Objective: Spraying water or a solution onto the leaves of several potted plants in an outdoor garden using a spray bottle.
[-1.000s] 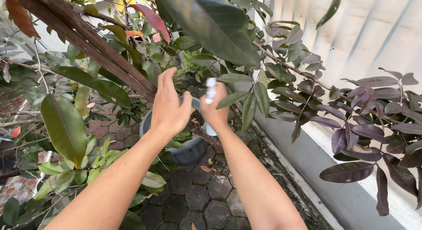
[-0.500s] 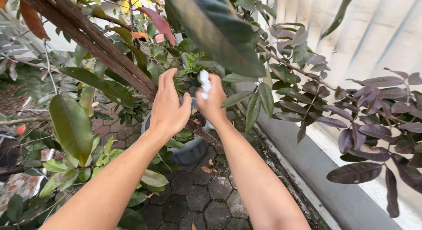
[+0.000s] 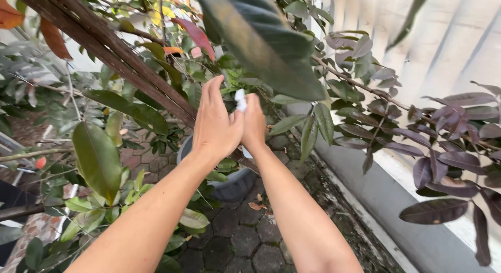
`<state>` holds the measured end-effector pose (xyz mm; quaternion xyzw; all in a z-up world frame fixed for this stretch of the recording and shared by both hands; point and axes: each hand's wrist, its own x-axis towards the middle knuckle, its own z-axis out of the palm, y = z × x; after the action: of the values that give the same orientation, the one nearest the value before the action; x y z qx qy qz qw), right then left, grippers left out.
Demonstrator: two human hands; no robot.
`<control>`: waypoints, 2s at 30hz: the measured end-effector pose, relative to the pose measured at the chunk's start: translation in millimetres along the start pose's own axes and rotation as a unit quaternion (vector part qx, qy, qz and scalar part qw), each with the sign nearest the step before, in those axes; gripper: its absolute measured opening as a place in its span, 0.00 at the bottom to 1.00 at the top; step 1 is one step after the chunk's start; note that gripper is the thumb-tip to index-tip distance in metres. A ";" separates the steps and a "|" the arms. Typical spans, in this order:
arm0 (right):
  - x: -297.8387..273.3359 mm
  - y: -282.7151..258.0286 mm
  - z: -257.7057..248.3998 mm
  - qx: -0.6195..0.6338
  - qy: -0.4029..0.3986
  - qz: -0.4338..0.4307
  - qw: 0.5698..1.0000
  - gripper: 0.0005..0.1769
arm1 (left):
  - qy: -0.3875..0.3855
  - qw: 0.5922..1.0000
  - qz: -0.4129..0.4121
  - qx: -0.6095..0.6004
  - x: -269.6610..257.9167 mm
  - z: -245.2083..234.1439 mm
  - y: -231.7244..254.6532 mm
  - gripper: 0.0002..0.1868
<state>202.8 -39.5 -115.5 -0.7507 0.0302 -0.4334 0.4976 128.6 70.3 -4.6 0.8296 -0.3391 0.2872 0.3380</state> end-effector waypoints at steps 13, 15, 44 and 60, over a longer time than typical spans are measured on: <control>-82.0 49.3 -62.3 -0.079 0.145 -0.027 0.986 0.24 | 0.035 0.993 0.063 -0.095 -20.4 24.9 21.8 0.32; -135.1 55.2 -83.1 -0.101 0.014 0.115 0.988 0.18 | 0.012 0.995 0.032 -0.095 -26.4 30.8 24.1 0.31; 61.3 -19.4 -345.4 0.090 -0.029 0.272 0.958 0.16 | -0.017 0.964 0.193 -0.180 15.3 42.4 119.3 0.32; -24.8 -72.5 -447.2 -0.086 0.097 0.331 0.935 0.16 | -0.089 0.954 0.243 -0.154 5.6 60.6 139.2 0.32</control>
<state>-145.1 -313.7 -17.1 -0.6924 0.3628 -0.3107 0.5409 41.6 -53.0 13.5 0.6824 -0.5989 0.2302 0.3503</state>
